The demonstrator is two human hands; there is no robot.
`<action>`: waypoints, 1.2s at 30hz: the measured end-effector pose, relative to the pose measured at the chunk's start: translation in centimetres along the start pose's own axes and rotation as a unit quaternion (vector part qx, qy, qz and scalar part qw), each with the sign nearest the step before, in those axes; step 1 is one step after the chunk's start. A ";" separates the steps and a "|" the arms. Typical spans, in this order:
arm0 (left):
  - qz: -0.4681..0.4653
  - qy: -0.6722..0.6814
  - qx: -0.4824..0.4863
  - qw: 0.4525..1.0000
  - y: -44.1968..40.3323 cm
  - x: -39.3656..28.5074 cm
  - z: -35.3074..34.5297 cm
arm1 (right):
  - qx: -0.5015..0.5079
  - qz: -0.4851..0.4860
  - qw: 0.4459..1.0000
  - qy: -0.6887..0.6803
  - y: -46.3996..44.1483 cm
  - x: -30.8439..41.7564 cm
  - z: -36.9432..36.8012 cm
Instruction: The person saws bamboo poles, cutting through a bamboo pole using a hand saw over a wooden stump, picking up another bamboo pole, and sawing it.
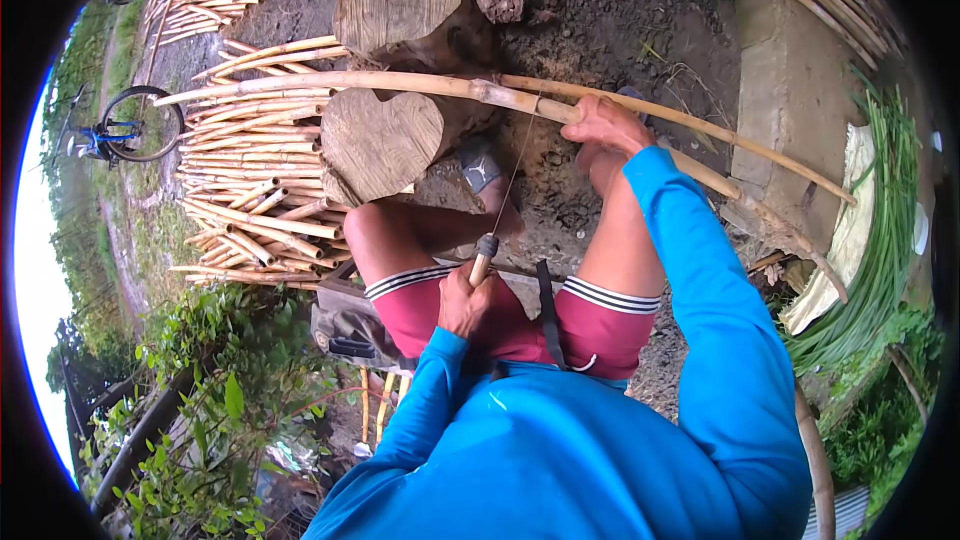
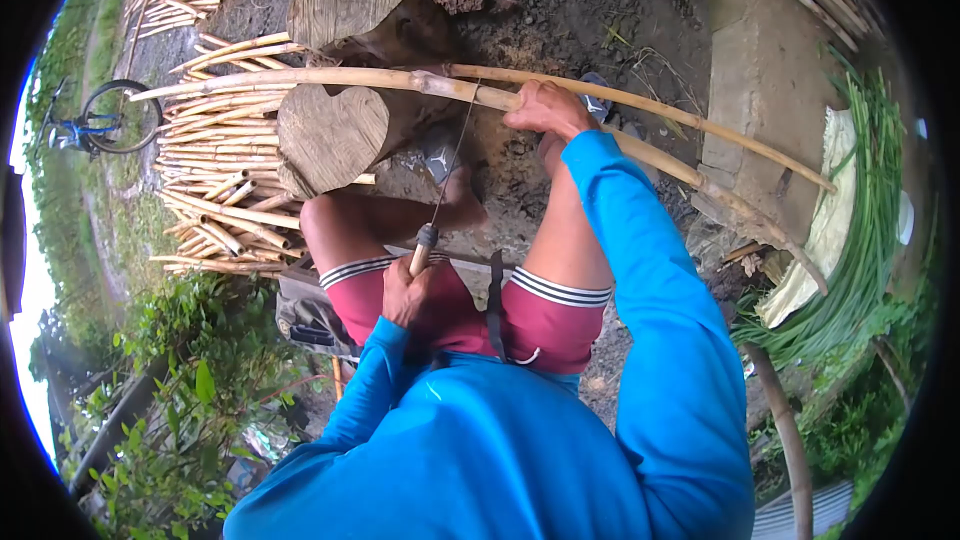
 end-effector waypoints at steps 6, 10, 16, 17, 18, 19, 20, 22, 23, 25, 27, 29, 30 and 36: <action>-0.021 0.004 -0.040 0.999 -11.2 -9.3 -2.7 | -0.010 -0.028 0.998 0.061 0.0 0.2 -0.2; -0.049 0.004 -0.031 0.998 -7.5 -1.8 -3.3 | 0.008 -0.046 0.998 0.039 -0.6 -1.6 0.0; 0.039 -0.003 0.016 0.999 -5.6 0.9 -2.9 | -0.004 -0.044 0.997 0.069 -0.6 0.4 0.5; -0.003 0.055 -0.087 0.995 -7.1 0.3 -2.6 | -0.002 -0.044 0.997 0.070 -0.6 0.0 -0.1; 0.008 0.039 -0.070 0.997 -7.9 -0.3 -3.0 | -0.030 -0.043 0.995 0.083 -0.7 0.0 0.3; 0.018 0.024 -0.056 0.998 -8.5 -0.8 -3.2 | -0.059 -0.040 0.993 0.096 -1.0 0.1 1.0; 0.019 0.026 -0.057 0.998 -8.2 -0.7 -2.8 | -0.058 -0.038 0.993 0.097 -1.1 0.1 0.7; -0.010 0.017 -0.019 1.000 -6.9 -1.5 -2.8 | -0.075 -0.037 0.994 0.069 -0.3 0.2 1.0; -0.007 0.020 -0.018 1.000 -5.7 -1.6 -2.0 | -0.071 -0.038 0.994 0.071 0.0 0.3 0.8; -0.038 0.005 0.008 0.999 -2.7 -3.2 0.3 | -0.054 -0.003 0.995 0.079 -0.3 0.7 0.6; -0.023 0.003 0.005 1.000 -0.8 -0.5 1.2 | -0.042 -0.001 0.996 0.073 -0.2 0.5 0.2; -0.017 -0.001 0.002 1.000 0.0 0.8 1.0 | -0.039 -0.002 0.997 0.067 -0.1 0.3 0.4; -0.013 0.012 -0.005 1.000 0.1 1.0 1.2 | -0.050 -0.002 0.996 0.072 0.1 0.4 0.6; -0.046 0.013 0.004 0.999 -4.0 -2.5 -0.6 | -0.072 -0.008 0.995 0.070 0.5 0.8 1.2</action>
Point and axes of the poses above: each hand's wrist, its own y-axis away from the middle knuckle, its own z-axis out of the back of the hand, x = y × z, the point moved 9 cm from there along -y, towards the middle knuckle, and after that the axes turned 11 degrees about z, right-handed, at the moved point
